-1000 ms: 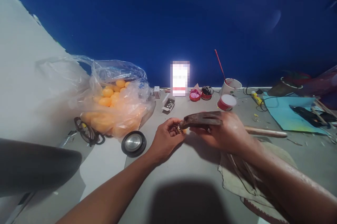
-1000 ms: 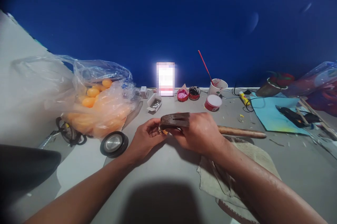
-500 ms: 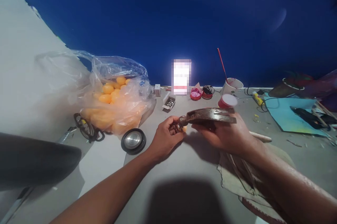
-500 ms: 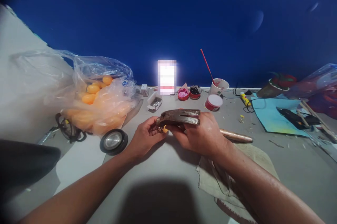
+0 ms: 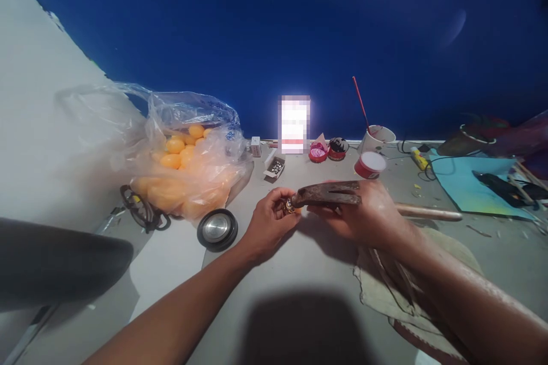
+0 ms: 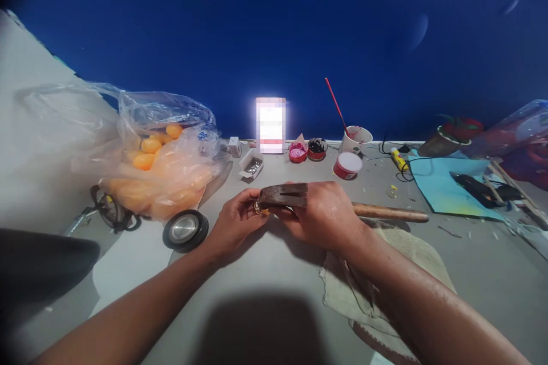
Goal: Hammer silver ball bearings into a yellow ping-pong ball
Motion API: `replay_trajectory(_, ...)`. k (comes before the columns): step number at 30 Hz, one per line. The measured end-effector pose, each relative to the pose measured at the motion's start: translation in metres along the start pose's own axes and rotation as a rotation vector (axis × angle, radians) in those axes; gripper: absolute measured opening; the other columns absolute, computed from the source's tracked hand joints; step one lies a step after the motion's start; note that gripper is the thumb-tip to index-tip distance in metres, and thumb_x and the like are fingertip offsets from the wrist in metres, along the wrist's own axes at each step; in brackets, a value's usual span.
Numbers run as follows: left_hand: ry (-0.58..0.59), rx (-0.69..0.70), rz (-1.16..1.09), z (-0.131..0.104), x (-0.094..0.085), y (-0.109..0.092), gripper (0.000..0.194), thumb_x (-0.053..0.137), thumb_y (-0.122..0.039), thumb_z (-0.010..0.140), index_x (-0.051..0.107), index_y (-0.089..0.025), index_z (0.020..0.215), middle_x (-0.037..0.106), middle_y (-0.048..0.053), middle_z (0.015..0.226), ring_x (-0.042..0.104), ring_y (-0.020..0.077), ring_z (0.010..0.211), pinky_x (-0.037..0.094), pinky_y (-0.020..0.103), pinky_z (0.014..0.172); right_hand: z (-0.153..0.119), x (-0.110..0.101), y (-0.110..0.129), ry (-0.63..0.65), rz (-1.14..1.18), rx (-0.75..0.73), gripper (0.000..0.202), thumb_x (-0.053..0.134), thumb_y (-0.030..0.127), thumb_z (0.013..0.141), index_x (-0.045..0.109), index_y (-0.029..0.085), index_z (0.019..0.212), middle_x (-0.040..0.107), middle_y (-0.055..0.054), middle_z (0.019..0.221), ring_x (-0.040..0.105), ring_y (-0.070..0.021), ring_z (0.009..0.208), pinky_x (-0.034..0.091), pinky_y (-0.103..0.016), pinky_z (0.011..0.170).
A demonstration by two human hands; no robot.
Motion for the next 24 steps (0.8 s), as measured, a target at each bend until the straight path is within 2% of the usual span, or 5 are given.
replay_trajectory(5, 0.005, -0.009, 0.024, -0.0018, 0.0015, -0.0041, 0.037, 0.078, -0.018, 0.069, 0.068, -0.017, 0.105, 0.068, 0.002, 0.090, 0.061, 0.0141, 0.082, 0.048, 0.026, 0.077, -0.0005, -0.0020, 0.0000, -0.105, 0.003, 0.002, 0.024, 0.061, 0.035, 0.096, 0.079, 0.022, 0.104, 0.082, -0.005, 0.093, 0.072, -0.0188, 0.071, 0.044, -0.029, 0.058)
replay_trajectory(10, 0.007, -0.015, 0.000, -0.0019, 0.0011, -0.0020, 0.035, 0.079, -0.021, 0.069, 0.068, -0.017, 0.102, 0.070, 0.003, 0.091, 0.063, 0.0147, 0.082, 0.049, 0.026, 0.076, 0.0010, 0.0012, -0.0009, 0.013, -0.006, 0.008, 0.022, 0.061, 0.032, 0.094, 0.080, 0.026, 0.102, 0.080, -0.001, 0.084, 0.069, -0.0160, 0.062, 0.039, -0.028, 0.053)
replay_trajectory(15, 0.009, 0.009, 0.028, -0.0007, 0.0007, -0.0009, 0.035, 0.079, -0.021, 0.071, 0.069, -0.017, 0.105, 0.070, 0.003, 0.095, 0.063, 0.0157, 0.087, 0.049, 0.027, 0.080, 0.0000, -0.0005, -0.0012, -0.089, -0.004, 0.033, 0.025, 0.061, 0.039, 0.095, 0.079, 0.024, 0.105, 0.081, -0.004, 0.091, 0.071, -0.0181, 0.068, 0.045, -0.029, 0.057)
replay_trajectory(20, 0.017, -0.015, -0.033, -0.0022, 0.0004, -0.0027, 0.034, 0.081, -0.023, 0.071, 0.069, -0.017, 0.102, 0.068, 0.001, 0.088, 0.060, 0.0133, 0.079, 0.046, 0.025, 0.075, -0.0002, 0.0018, -0.0009, -0.033, -0.018, 0.007, 0.023, 0.061, 0.035, 0.095, 0.079, 0.024, 0.103, 0.080, -0.003, 0.086, 0.069, -0.0174, 0.063, 0.041, -0.029, 0.054)
replay_trajectory(24, 0.036, -0.026, -0.022, -0.0025, 0.0000, -0.0035, 0.033, 0.080, -0.026, 0.074, 0.069, -0.016, 0.103, 0.065, 0.000, 0.085, 0.055, 0.0112, 0.073, 0.043, 0.024, 0.069, 0.0002, -0.0002, -0.0004, -0.082, 0.029, -0.022, 0.021, 0.060, 0.032, 0.096, 0.079, 0.025, 0.098, 0.081, -0.001, 0.085, 0.070, -0.0156, 0.064, 0.042, -0.027, 0.055)
Point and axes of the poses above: each hand's wrist, its own z-axis towards the middle knuckle, its own x-axis out of the palm, y = z × x, the point moved 1 cm from there along z, towards the middle knuckle
